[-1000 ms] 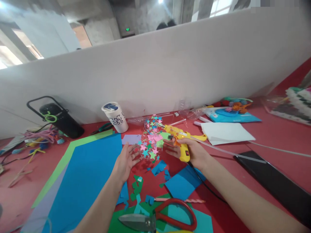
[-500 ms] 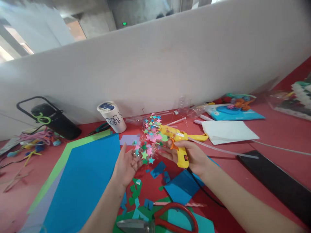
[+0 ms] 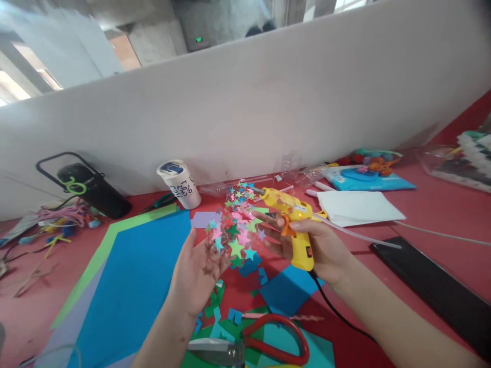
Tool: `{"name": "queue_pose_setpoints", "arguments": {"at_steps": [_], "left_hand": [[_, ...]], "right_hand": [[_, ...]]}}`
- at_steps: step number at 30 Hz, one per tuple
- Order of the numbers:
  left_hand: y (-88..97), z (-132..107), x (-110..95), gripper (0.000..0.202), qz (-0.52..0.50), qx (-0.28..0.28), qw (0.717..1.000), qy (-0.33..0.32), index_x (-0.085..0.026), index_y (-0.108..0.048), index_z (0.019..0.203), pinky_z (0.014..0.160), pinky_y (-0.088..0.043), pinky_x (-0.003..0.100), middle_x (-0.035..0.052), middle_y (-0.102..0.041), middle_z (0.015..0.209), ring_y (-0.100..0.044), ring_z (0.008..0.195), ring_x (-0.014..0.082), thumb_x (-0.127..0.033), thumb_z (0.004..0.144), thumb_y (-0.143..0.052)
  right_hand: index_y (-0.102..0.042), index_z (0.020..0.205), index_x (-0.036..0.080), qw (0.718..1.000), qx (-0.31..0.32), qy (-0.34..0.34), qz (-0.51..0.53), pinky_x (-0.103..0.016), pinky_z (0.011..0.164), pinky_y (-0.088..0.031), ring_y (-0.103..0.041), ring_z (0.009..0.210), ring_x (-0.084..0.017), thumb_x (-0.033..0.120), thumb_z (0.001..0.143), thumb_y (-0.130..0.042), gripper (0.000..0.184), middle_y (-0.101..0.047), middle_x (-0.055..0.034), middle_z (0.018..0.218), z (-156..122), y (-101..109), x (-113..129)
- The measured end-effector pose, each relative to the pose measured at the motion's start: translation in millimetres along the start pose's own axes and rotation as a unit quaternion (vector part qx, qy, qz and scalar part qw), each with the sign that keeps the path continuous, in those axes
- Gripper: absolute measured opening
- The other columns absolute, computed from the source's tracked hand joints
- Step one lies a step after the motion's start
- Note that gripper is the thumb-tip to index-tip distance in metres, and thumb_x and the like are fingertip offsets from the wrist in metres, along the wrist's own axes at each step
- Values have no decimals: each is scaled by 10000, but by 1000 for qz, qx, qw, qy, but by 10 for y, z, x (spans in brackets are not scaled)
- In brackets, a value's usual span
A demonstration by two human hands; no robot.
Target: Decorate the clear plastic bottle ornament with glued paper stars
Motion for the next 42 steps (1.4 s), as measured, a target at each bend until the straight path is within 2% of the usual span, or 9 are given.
{"name": "queue_pose_setpoints", "arguments": {"at_steps": [5,9,15,17,19,21,24,27,42], "left_hand": [[88,-157,9,297,14,-65,994,-83,-146,-606,846,399,-465,159,-43,-500,475,-504,362,67,-382,902,-436],[197,-245,85,288,12,-111,988,-110,-174,-638,998,298,-355,118,-32,-604,605,-505,364,46,-384,880,-480],[200,-263,155,336,10,-30,992,-123,-228,-652,1088,266,-315,107,9,-699,806,-447,327,13,-401,813,-570],[225,-268,166,370,8,-24,992,-127,-253,-651,1104,303,-365,104,12,-709,851,-530,402,37,-406,769,-620],[230,-290,144,404,20,-20,988,-152,-277,-651,1111,445,-486,132,21,-711,951,-661,653,110,-418,733,-653],[202,-330,106,431,48,-4,980,-195,-292,-662,1098,660,-555,207,30,-687,1087,-644,976,201,-460,702,-670],[193,-377,110,445,88,19,966,-244,-295,-684,1067,933,-474,306,29,-624,1233,-467,1243,261,-532,691,-653],[229,-354,211,435,108,45,964,-237,-317,-666,1099,1059,-338,368,21,-571,1308,-359,1324,260,-538,728,-617],[329,-292,383,357,76,87,977,-178,-254,-660,1105,962,-443,354,65,-563,1300,-396,1290,261,-419,792,-613]], "right_hand": [[-715,673,192,1000,-15,11,-6,-329,832,-518,-624,929,-225,175,596,-657,98,-690,-11,771,-42,32,-14],[-698,643,205,1000,1,15,-11,-349,811,-513,-611,956,-243,204,577,-662,75,-697,-27,840,-104,-16,-36],[-691,641,206,998,29,33,-41,-345,717,-511,-623,841,-241,247,550,-690,100,-669,-30,752,-249,-63,-53],[-698,630,199,997,25,38,-55,-312,666,-506,-616,742,-209,242,525,-710,115,-646,-16,685,-280,-49,-58],[-705,623,189,997,18,38,-68,-282,627,-494,-594,652,-173,233,508,-724,125,-636,-5,650,-293,-29,-70],[-708,626,191,996,10,36,-75,-271,598,-482,-578,606,-155,232,508,-722,126,-637,3,640,-289,-5,-78],[-703,622,202,996,3,33,-81,-278,560,-468,-586,607,-169,233,517,-701,109,-651,-6,651,-252,24,-66],[-693,614,196,995,-6,29,-96,-272,545,-468,-587,604,-170,215,515,-684,101,-672,-21,683,-169,49,-10],[-706,637,154,989,0,-36,-147,-199,468,-472,-533,474,-90,129,585,-614,109,-715,-30,747,336,79,-93]]}}
Point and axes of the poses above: each hand's wrist, its own z-axis towards the middle knuckle, its own y-axis out of the back of the hand, x = y × z, the point moved 9 cm from there along z, towards the middle knuckle
